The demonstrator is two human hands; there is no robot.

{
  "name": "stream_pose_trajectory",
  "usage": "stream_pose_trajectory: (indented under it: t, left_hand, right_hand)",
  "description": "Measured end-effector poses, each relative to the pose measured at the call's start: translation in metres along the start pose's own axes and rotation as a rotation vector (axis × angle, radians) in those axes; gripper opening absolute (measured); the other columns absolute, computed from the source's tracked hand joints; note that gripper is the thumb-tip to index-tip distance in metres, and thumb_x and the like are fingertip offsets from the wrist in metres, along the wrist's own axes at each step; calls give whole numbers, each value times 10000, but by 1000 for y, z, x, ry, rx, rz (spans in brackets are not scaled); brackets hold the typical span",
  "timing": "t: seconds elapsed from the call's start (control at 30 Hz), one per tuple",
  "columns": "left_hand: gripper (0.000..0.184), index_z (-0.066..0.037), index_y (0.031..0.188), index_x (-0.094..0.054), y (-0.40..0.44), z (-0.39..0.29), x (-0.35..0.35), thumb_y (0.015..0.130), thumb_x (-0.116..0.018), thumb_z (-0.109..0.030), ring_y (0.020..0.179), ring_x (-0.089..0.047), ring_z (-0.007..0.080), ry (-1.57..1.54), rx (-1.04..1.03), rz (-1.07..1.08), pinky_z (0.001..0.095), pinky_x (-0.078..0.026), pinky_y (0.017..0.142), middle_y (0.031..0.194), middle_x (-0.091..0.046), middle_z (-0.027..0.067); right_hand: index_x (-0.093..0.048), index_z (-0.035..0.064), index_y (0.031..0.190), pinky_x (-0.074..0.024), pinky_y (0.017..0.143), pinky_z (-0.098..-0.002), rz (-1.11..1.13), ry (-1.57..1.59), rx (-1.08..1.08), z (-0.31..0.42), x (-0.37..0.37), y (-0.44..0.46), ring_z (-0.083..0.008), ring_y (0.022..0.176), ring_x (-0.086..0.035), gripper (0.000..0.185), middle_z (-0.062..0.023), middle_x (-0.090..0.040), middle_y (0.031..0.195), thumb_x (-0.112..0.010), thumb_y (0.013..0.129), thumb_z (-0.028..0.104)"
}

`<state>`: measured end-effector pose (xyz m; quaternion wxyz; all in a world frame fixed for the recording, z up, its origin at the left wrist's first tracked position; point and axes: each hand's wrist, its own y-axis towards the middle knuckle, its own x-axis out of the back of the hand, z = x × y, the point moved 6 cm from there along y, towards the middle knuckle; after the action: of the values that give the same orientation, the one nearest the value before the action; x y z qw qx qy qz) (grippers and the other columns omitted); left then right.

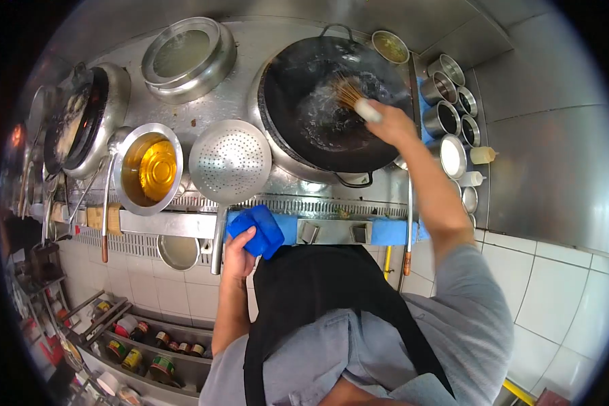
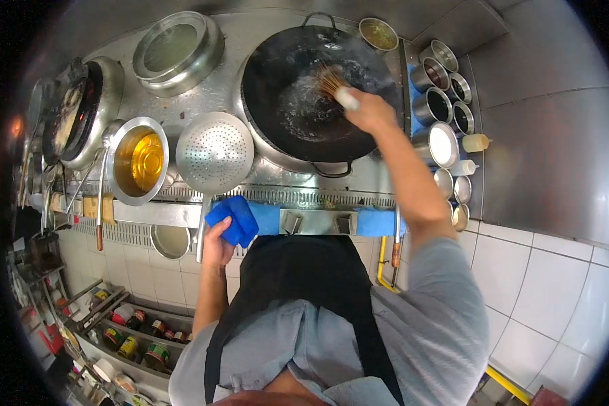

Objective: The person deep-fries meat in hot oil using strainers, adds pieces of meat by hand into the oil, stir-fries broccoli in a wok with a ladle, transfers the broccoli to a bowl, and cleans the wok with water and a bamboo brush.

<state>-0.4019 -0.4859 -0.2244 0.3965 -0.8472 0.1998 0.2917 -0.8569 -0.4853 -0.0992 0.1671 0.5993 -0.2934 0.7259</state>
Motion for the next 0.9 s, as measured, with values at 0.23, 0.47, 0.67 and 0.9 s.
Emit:
stream_pose_trajectory:
  t: [0.23, 0.47, 0.67, 0.9]
  left_hand:
    - [597, -25, 1397, -501, 8, -13, -30, 849, -739, -43, 1191, -583, 218, 88, -2, 47, 389, -446, 1062, 1252, -615, 75]
    - [581, -30, 1387, -493, 8, -8, -18, 859, -734, -53, 1163, -594, 213, 74, 21, 14, 382, -470, 1032, 1242, -613, 88]
    - [555, -14, 1382, -497, 16, 0, -44, 885, -730, -92, 1104, -629, 217, 159, 87, 55, 371, -505, 993, 1199, -640, 91]
    - [464, -7, 1379, -534, 22, 7, -62, 966, -661, -175, 1124, -639, 224, 137, 117, 142, 386, -511, 1007, 1242, -645, 110]
  right_hand:
    - [-519, 299, 1473, -552, 926, -478, 142, -143, 73, 19, -23, -65, -358, 1037, -705, 681, -184, -731, 1106, -705, 820, 351]
    - [-523, 308, 1444, -550, 936, -472, -8, 60, -179, 2, -7, 15, -349, 1104, -690, 658, -146, -728, 1153, -712, 819, 388]
    - [-527, 300, 1469, -548, 944, -472, 72, 171, 66, 78, -50, -50, -389, 1039, -704, 685, -201, -733, 1094, -709, 818, 408]
    - [-546, 331, 1453, -546, 952, -452, 85, 10, -111, -36, -1, -27, -341, 1063, -706, 687, -155, -727, 1173, -736, 793, 359]
